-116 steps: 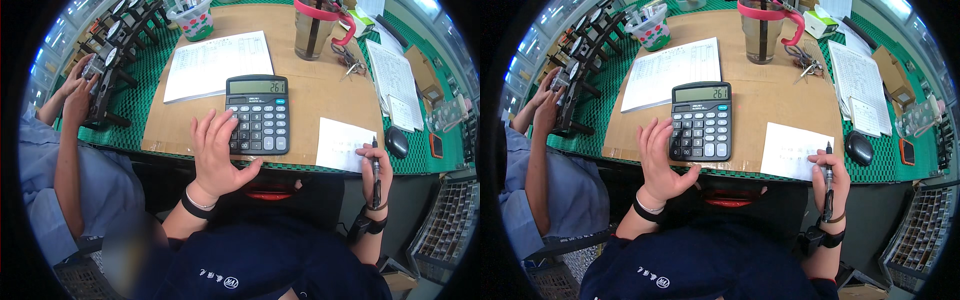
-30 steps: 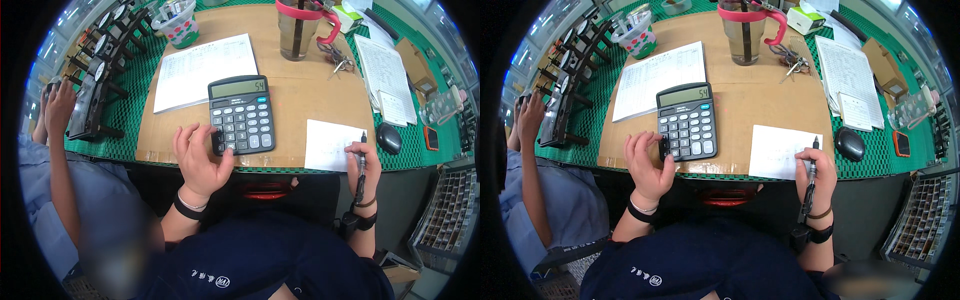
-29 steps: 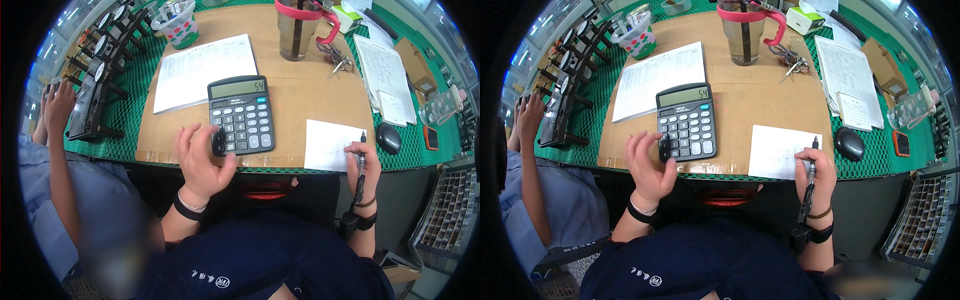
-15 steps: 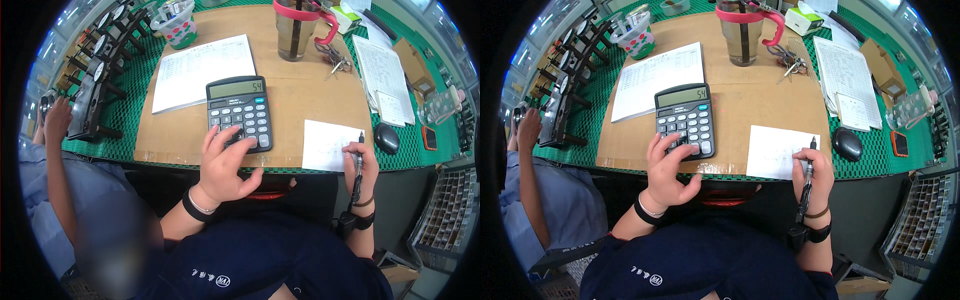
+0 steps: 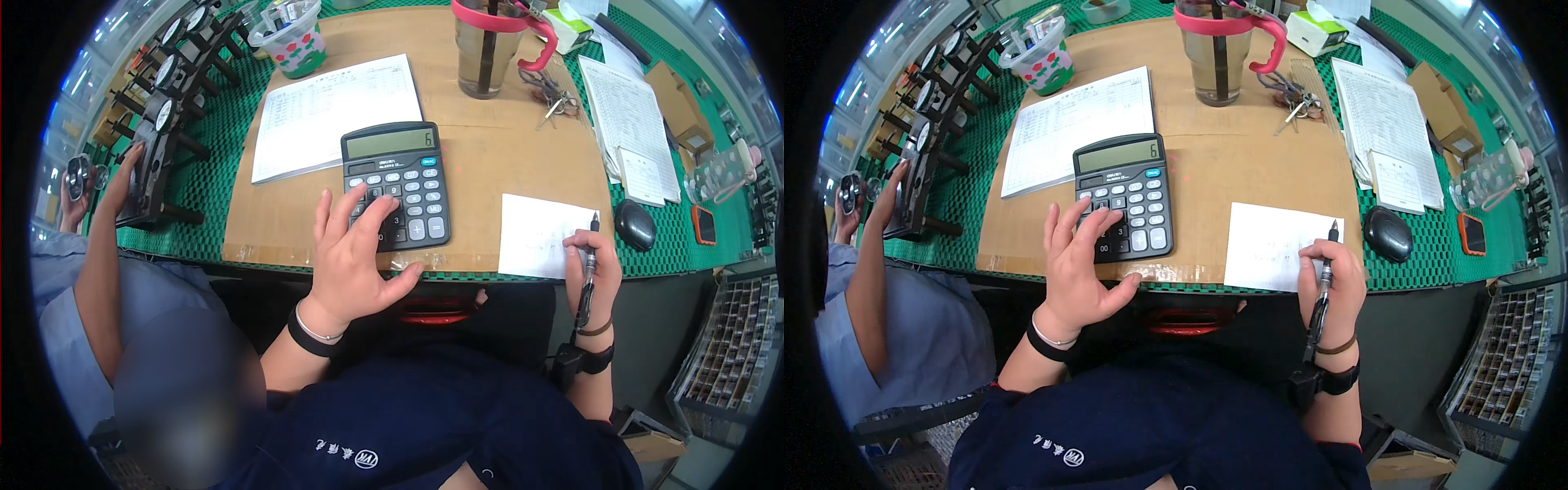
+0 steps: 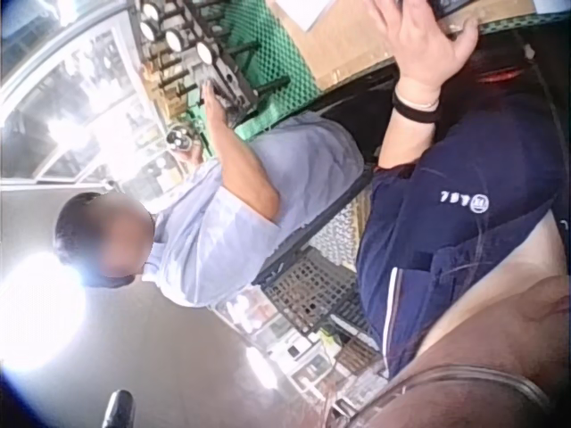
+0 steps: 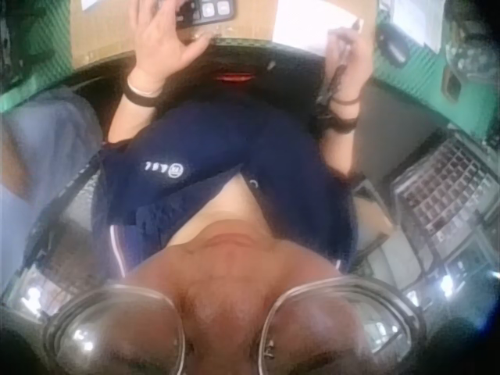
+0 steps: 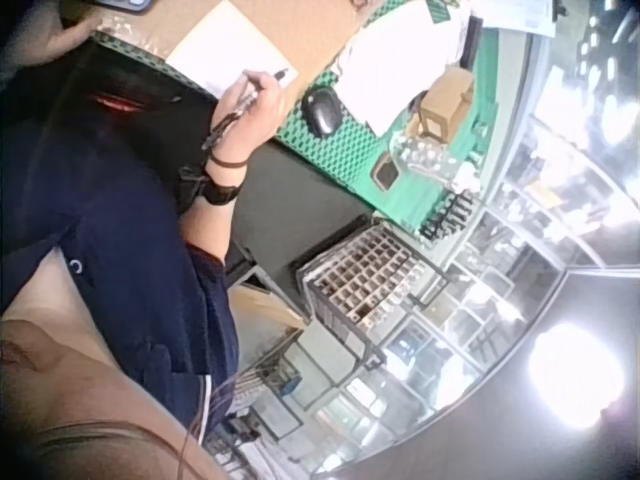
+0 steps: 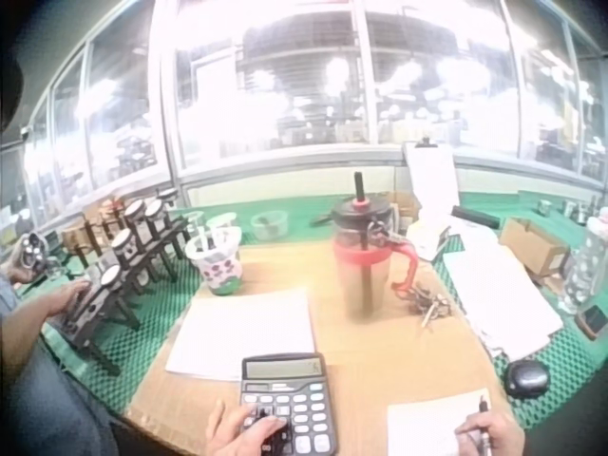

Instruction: The person counts metal pistons, uses a calculator to determine totals, and records the information on a production log sheet.

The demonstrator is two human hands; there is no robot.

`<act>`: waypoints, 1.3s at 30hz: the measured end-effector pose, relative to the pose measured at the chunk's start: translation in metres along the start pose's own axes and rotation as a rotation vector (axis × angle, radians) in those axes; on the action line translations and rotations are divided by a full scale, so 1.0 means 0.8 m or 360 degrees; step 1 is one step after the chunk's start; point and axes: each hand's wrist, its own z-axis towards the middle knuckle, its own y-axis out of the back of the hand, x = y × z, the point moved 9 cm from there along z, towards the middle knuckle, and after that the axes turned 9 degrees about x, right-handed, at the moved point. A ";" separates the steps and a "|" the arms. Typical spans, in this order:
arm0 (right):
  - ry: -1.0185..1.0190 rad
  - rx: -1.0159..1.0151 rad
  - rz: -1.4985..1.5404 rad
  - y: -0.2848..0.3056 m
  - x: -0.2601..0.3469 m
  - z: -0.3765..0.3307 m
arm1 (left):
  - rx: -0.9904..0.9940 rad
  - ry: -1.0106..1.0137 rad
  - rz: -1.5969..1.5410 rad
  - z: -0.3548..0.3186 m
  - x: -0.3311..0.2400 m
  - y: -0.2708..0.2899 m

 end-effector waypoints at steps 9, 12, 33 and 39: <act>-0.0050 0.0000 -0.0014 -0.009 -0.004 0.004 | 0.0154 -0.0306 -0.0036 -0.004 -0.023 -0.004; -0.0033 -0.0042 -0.0024 -0.002 -0.004 0.004 | 0.0156 -0.0335 -0.0091 0.004 -0.024 -0.003; 0.0179 -0.0322 -0.0328 -0.005 0.010 -0.013 | -0.0342 0.0067 0.0525 0.007 -0.020 0.050; 0.0178 -0.0298 -0.0349 -0.006 0.006 -0.014 | -0.0221 0.0121 0.0405 0.010 -0.020 0.047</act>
